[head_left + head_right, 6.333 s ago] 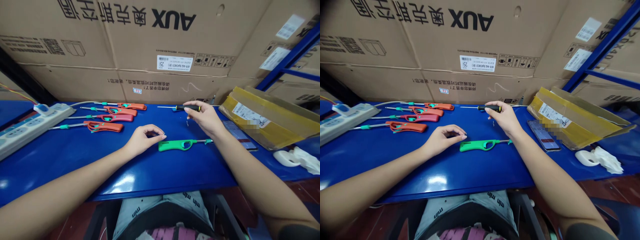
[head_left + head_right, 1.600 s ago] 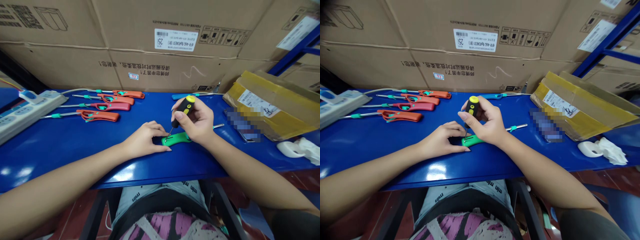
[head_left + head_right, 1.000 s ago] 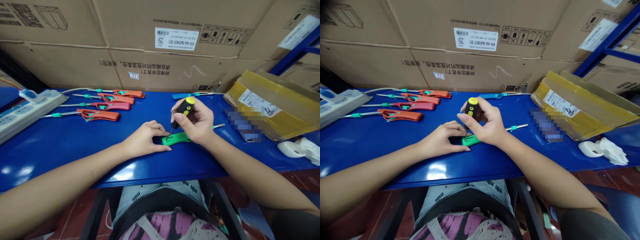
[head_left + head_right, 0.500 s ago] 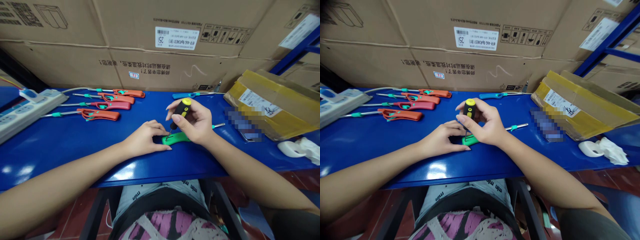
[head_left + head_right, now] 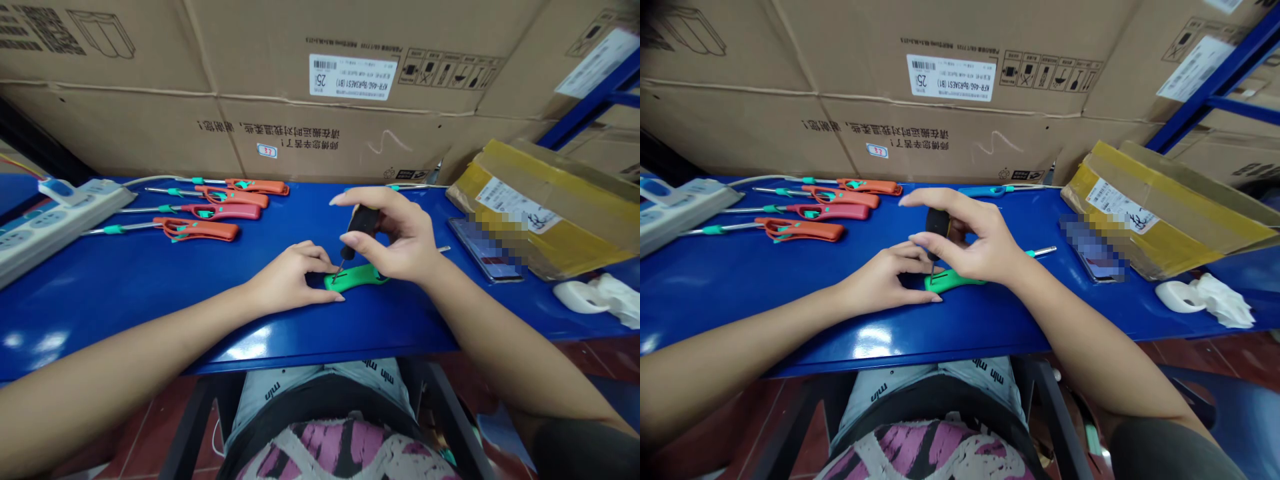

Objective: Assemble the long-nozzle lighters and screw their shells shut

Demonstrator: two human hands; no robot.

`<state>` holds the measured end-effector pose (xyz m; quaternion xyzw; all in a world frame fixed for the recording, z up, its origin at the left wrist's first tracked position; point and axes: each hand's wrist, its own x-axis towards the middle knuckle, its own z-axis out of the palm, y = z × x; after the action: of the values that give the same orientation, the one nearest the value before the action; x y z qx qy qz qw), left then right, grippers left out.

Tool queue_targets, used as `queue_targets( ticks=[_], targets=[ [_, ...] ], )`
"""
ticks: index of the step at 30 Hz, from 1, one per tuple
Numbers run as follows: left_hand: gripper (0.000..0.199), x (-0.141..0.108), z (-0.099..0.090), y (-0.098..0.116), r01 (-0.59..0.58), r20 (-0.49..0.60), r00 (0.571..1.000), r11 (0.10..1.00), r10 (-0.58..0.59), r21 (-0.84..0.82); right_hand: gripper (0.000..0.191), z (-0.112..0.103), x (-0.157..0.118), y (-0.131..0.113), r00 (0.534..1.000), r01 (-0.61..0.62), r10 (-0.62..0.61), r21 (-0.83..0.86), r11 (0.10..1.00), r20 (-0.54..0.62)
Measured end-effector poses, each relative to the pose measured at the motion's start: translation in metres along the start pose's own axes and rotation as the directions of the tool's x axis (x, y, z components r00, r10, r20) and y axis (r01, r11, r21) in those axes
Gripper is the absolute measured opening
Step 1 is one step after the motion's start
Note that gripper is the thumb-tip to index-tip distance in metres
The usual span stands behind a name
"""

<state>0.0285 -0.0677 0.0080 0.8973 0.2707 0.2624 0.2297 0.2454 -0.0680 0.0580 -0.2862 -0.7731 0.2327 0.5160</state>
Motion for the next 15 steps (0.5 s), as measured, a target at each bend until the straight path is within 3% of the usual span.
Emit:
queue_targets(
  ticks=[3,8,12,15],
  targets=[
    [0.035,-0.0002,0.0003,0.0009,0.012,0.005,1.0,1.0,-0.012,-0.014,0.038,-0.0022,0.0012,0.0021,0.987,0.156,-0.15,-0.145,0.977,0.05],
    [0.04,0.0,0.0006,0.0013,0.033,0.008,0.999,0.999,-0.033,0.0,0.041,-0.004,0.0022,-0.0026,0.984,0.128,-0.113,-0.106,0.986,0.14],
    [0.037,0.0008,0.001,0.0003,0.02,0.002,1.0,1.0,-0.02,-0.019,0.027,-0.0043,0.0051,-0.0025,0.967,0.253,-0.243,-0.168,0.953,0.079],
    [0.04,0.0012,0.0008,0.0003,0.015,-0.003,1.0,1.0,-0.015,-0.014,0.036,-0.0072,0.0056,-0.0034,0.959,0.238,-0.216,-0.108,0.965,0.184]
  ],
)
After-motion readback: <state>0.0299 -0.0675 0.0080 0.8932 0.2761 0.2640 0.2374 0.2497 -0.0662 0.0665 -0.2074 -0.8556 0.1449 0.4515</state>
